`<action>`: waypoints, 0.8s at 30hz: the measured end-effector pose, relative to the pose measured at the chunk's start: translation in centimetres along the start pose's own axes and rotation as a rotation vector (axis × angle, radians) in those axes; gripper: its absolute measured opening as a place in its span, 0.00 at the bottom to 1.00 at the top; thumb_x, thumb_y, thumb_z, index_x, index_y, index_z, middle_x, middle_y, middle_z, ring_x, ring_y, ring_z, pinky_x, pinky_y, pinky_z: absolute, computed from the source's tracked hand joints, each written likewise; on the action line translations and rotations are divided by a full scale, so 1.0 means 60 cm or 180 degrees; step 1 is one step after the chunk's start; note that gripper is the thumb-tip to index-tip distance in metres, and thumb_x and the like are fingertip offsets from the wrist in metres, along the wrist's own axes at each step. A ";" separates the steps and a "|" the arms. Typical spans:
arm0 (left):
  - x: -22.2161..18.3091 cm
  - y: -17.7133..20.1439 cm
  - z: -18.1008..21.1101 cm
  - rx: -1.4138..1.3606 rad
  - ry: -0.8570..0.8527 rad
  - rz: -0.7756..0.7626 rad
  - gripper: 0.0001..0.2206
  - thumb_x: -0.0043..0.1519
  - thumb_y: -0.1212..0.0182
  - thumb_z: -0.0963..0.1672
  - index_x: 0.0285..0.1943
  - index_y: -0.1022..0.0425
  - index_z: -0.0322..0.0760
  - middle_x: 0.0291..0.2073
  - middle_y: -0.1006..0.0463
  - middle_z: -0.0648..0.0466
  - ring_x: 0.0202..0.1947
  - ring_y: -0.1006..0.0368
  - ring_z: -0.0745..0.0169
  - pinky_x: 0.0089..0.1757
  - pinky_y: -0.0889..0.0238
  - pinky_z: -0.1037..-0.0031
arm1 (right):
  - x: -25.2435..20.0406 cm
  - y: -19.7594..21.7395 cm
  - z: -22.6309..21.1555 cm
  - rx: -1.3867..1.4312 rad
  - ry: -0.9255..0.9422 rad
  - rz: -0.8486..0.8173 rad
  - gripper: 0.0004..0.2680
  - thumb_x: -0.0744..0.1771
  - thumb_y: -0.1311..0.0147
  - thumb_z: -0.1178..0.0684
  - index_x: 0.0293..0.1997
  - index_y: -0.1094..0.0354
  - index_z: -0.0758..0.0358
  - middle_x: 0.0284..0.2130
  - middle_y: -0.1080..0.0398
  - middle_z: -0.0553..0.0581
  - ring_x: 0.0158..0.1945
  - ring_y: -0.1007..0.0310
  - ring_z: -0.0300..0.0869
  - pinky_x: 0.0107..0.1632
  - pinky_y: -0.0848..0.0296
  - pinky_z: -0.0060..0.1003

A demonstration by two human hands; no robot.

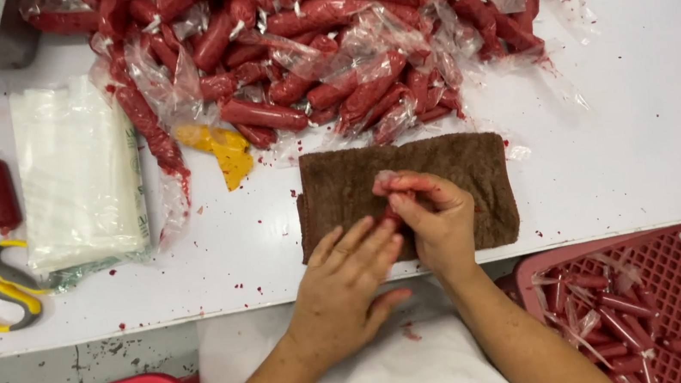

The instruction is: A person is wiping individually wrapped red food items on a cloth and then placing them into a plastic basket.

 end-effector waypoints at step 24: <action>0.188 0.077 -0.180 0.0338 -0.0545 -0.0433 0.22 0.59 0.43 0.36 0.61 0.25 0.49 0.54 0.27 0.43 0.51 0.32 0.41 0.45 0.33 0.54 | -0.160 0.282 -0.110 -0.3536 -0.1556 -0.2638 0.12 0.66 0.47 0.38 0.36 0.22 0.52 0.33 0.16 0.42 0.36 0.16 0.32 0.43 0.23 0.32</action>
Point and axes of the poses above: each hand's wrist, its own x-axis towards the middle knuckle, its own y-axis out of the back of the hand, z = x × y, the point moved 9 cm from there along x, towards the middle knuckle
